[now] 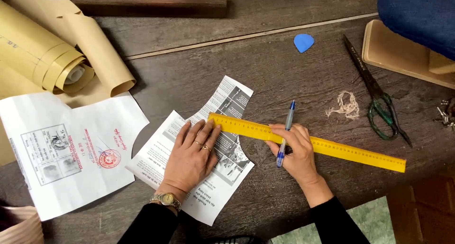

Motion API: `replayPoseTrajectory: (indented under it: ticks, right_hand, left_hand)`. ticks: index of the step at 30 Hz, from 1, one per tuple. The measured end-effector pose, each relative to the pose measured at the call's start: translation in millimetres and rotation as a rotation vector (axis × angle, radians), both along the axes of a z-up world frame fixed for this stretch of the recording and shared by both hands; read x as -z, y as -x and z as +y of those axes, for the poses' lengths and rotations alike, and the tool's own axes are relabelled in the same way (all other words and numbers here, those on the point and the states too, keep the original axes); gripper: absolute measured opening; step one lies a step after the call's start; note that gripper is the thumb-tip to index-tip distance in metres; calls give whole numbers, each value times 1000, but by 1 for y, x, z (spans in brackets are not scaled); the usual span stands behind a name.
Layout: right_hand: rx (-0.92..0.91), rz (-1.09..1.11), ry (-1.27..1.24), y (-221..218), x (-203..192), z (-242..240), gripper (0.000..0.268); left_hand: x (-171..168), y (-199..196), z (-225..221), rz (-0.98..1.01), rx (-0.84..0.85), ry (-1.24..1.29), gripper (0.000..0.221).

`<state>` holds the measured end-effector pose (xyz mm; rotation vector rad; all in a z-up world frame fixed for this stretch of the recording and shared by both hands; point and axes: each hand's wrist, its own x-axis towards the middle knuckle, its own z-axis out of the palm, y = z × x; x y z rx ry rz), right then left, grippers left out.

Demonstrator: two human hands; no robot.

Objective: The person is organizing paper patterns by folding, rolling, and marking them with a ruler and pen on a work table.

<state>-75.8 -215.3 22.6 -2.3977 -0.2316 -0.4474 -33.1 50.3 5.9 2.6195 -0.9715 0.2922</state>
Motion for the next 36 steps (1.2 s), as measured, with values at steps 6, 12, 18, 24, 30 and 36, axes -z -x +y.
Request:
replayPoseTrajectory:
  ticks: [6, 12, 18, 24, 30, 36]
  right_hand:
    - [6, 0, -25, 2, 10, -3, 32]
    - [6, 87, -363, -30, -19, 30, 24]
    - [-257, 300, -480, -88, -39, 64, 22]
    - [-434, 422, -240, -129, -56, 79, 14]
    - [-565, 495, -115, -139, -82, 94, 20]
    - [-604, 512, -18, -143, -71, 93, 23]
  left_hand:
    - [3, 0, -1, -6, -2, 10, 54]
    - [4, 0, 0, -28, -10, 15, 56]
    - [6, 1, 2, -25, 0, 12, 57]
    - [9, 1, 3, -28, 3, -7, 56]
    - [8, 1, 4, -23, 11, -6, 56]
    - [9, 1, 3, -25, 10, 7, 54]
